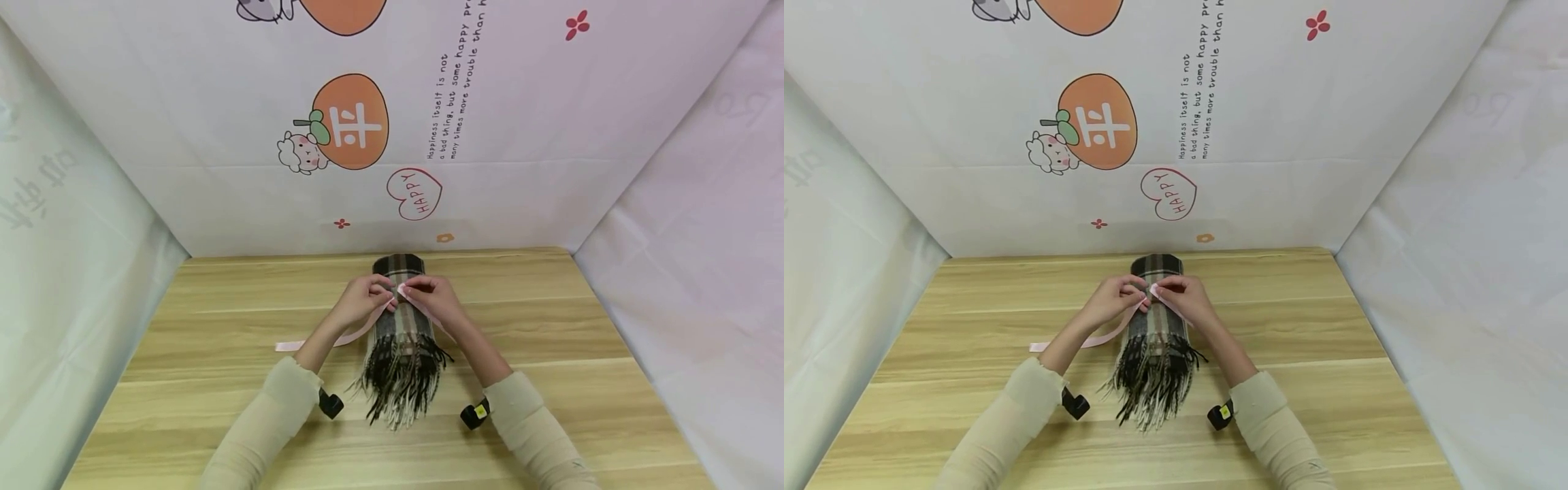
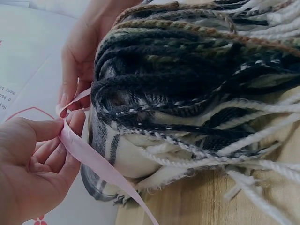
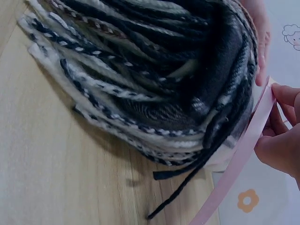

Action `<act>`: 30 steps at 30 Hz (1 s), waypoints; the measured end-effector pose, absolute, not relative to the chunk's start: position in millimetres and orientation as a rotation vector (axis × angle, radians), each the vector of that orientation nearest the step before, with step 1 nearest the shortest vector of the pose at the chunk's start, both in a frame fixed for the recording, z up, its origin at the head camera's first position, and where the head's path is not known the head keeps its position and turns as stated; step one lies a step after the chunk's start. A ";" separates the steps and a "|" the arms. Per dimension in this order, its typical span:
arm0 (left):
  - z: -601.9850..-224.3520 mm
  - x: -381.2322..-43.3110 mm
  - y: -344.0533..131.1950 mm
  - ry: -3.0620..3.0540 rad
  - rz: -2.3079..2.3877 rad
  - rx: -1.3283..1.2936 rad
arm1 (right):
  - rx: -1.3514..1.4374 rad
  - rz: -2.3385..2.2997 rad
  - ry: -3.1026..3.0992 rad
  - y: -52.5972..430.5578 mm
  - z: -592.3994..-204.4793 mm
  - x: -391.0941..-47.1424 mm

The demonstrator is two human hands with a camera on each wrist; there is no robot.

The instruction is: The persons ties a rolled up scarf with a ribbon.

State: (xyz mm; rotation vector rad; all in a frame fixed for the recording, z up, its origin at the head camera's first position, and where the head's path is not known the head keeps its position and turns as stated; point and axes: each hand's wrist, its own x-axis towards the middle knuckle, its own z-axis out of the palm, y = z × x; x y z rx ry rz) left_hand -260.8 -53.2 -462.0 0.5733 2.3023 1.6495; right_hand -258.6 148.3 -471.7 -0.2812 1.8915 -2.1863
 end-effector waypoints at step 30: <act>-474.0 -270.6 -43.7 2.194 1.810 0.445 | -0.711 -1.704 2.761 135.7 -467.1 -255.6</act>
